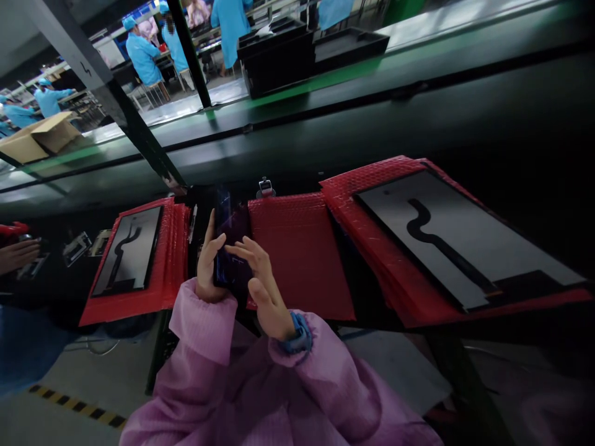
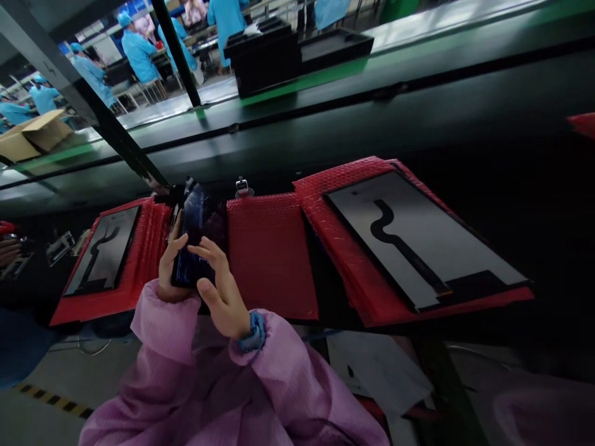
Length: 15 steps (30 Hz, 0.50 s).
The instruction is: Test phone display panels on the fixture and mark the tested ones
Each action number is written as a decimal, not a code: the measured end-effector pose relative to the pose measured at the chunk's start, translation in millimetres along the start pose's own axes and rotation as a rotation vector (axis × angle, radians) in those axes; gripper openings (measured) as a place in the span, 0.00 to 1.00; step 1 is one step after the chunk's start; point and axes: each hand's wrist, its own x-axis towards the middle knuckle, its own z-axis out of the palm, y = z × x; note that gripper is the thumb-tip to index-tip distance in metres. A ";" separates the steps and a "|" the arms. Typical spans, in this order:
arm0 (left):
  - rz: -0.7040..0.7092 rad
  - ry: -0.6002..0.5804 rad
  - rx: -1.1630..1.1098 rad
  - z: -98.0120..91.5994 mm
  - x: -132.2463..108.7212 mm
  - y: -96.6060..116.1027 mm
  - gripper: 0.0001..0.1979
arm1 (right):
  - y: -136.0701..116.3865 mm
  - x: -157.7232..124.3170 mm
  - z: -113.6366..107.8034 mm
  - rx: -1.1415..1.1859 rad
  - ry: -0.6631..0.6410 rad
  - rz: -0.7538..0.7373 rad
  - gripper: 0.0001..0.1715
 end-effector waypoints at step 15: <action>0.149 -0.105 0.280 -26.7 -0.4 -16.4 0.31 | -17.0 18.4 -16.5 -0.489 -0.152 -0.343 0.43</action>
